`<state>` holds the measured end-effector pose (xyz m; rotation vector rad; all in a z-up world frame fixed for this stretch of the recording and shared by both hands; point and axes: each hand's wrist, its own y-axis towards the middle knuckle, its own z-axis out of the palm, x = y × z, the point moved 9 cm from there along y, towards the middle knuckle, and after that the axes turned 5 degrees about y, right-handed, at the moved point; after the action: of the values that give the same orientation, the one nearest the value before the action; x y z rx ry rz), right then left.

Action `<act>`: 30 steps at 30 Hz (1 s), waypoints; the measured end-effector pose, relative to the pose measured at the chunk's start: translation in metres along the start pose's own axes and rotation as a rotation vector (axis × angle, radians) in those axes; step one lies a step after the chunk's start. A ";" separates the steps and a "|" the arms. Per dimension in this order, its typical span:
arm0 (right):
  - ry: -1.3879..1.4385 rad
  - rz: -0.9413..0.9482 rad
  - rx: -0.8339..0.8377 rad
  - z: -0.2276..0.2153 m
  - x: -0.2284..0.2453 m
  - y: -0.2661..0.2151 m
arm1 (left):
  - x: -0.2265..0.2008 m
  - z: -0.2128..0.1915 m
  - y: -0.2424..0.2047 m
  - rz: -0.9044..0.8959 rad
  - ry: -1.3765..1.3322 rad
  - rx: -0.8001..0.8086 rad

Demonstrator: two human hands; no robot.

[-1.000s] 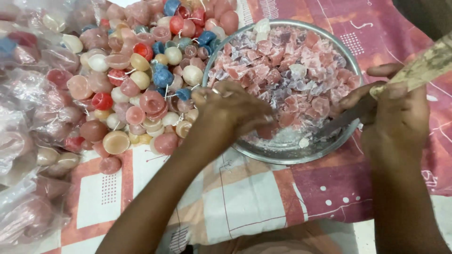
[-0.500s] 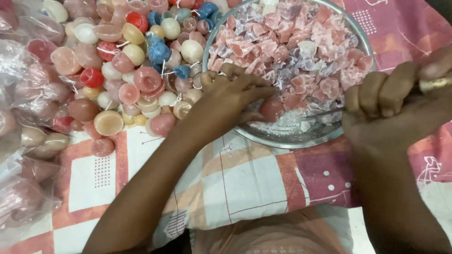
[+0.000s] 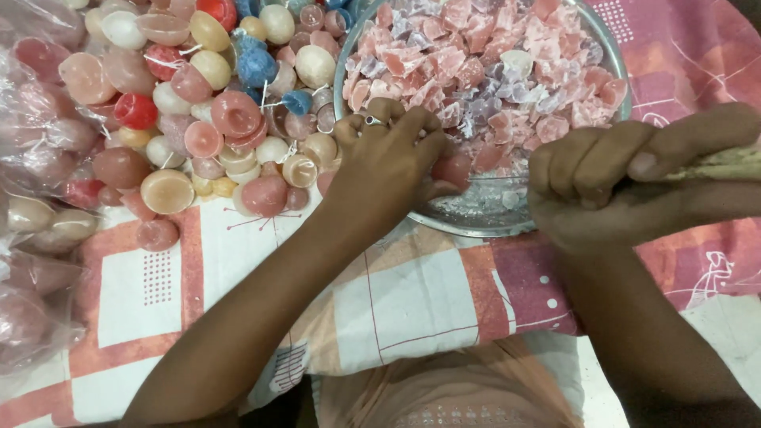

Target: Trimming or carving small wax pieces or candles with a knife over a metal bowl.

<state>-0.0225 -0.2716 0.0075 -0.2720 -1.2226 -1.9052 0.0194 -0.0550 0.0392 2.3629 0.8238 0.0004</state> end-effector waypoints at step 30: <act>-0.111 0.284 0.249 0.083 -0.046 0.043 | 0.001 0.005 0.013 -0.055 -0.236 0.039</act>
<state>0.0179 -0.1858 0.0502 -0.3993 -1.3995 -1.4959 0.0283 -0.0654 0.0420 2.3190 0.7788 -0.3144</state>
